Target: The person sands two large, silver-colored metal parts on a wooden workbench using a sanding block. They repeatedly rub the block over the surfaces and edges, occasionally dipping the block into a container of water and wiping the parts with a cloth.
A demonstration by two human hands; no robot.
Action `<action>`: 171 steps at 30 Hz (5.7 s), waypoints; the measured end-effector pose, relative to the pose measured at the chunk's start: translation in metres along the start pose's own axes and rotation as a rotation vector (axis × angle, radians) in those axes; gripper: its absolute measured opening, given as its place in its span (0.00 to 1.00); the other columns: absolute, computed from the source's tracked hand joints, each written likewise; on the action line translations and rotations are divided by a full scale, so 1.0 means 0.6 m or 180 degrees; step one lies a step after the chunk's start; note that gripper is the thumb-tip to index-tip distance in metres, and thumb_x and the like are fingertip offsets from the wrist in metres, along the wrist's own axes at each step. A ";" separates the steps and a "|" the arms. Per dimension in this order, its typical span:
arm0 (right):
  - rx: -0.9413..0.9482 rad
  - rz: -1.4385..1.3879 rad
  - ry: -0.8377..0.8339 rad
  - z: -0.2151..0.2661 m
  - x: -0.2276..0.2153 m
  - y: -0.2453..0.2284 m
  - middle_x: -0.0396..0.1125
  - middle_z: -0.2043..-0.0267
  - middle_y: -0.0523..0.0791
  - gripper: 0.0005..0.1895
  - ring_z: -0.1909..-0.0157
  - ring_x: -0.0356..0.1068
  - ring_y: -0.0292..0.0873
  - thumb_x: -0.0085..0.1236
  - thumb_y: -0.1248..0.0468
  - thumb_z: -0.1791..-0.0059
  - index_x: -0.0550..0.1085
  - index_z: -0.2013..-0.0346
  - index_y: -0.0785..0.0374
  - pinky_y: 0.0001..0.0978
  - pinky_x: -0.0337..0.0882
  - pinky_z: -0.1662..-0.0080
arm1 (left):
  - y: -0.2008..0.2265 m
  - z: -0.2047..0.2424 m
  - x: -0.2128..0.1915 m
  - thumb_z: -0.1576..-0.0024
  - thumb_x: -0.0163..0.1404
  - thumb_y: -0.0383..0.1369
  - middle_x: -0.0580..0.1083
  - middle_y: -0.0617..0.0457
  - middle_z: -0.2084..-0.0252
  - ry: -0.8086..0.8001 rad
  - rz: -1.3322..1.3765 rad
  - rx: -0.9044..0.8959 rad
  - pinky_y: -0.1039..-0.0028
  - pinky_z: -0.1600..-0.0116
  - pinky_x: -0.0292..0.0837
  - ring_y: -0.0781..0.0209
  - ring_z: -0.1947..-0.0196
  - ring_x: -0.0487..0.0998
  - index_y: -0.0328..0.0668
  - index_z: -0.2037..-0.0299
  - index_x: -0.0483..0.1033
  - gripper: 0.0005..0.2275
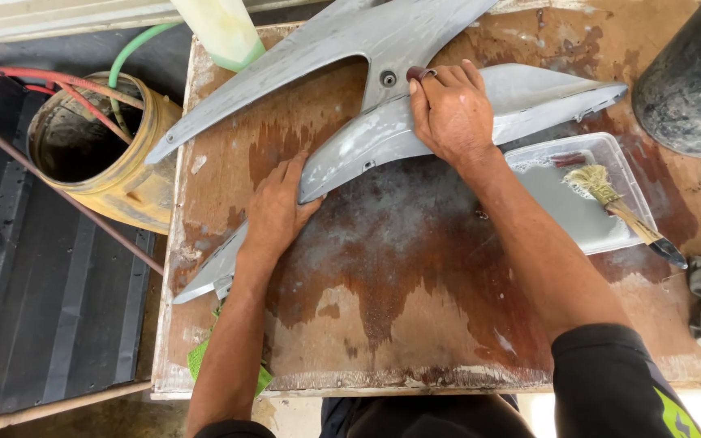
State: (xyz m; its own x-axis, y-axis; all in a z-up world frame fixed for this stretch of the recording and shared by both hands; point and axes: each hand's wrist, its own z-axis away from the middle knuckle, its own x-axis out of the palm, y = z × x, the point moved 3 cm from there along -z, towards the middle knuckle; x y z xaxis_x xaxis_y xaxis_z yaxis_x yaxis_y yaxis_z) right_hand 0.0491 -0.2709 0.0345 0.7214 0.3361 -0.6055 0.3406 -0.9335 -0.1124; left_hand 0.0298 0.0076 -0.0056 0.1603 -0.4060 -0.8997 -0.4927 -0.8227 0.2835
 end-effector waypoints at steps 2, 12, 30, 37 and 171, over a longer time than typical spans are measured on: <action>-0.0052 0.0004 0.0048 -0.001 -0.001 0.001 0.74 0.61 0.47 0.08 0.61 0.70 0.46 0.55 0.67 0.45 0.80 0.63 0.67 0.43 0.66 0.40 | 0.002 0.000 -0.007 0.52 0.65 0.34 0.73 0.44 0.46 -0.0055 0.0206 0.0092 0.59 0.48 0.73 0.45 0.53 0.77 0.40 0.33 0.64 0.35; -0.0233 -0.0254 0.0083 0.011 -0.016 -0.007 0.72 0.64 0.49 0.06 0.66 0.66 0.47 0.57 0.71 0.47 0.79 0.65 0.70 0.39 0.71 0.50 | -0.023 0.055 -0.009 0.46 0.58 0.34 0.75 0.42 0.43 -0.0219 0.0075 -0.0078 0.57 0.52 0.75 0.42 0.53 0.78 0.35 0.34 0.65 0.29; 0.0755 -0.0514 -0.0829 -0.019 0.062 0.025 0.65 0.79 0.52 0.25 0.73 0.71 0.58 0.47 0.53 0.39 0.70 0.76 0.64 0.48 0.71 0.67 | -0.021 -0.006 0.015 0.33 0.37 0.49 0.73 0.32 0.45 -0.0790 0.1061 -0.0252 0.49 0.40 0.69 0.30 0.43 0.74 0.34 0.36 0.68 0.26; -0.0095 -0.0035 -0.0323 -0.020 0.022 0.004 0.61 0.80 0.44 0.22 0.74 0.72 0.49 0.50 0.56 0.40 0.69 0.78 0.58 0.37 0.72 0.64 | -0.006 -0.172 0.103 0.37 0.40 0.52 0.79 0.41 0.57 -0.0914 0.1693 -0.0456 0.52 0.46 0.72 0.39 0.51 0.80 0.43 0.54 0.80 0.23; 0.3228 -0.2358 -0.1264 0.186 -0.115 -0.053 0.77 0.71 0.47 0.09 0.65 0.78 0.38 0.60 0.56 0.45 0.80 0.64 0.57 0.27 0.76 0.61 | -0.062 0.021 0.170 0.38 0.47 0.43 0.76 0.34 0.45 0.0130 0.6728 -0.1909 0.51 0.29 0.67 0.37 0.45 0.79 0.35 0.47 0.74 0.19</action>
State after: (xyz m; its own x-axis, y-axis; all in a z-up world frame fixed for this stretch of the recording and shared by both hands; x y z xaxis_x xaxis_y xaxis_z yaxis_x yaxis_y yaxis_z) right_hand -0.0786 -0.2785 -0.0081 0.2762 0.9082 -0.3143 -0.1502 -0.2822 -0.9475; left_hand 0.0539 0.0019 -0.1123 -0.0859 -0.6159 0.7831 0.3273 0.7250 0.6061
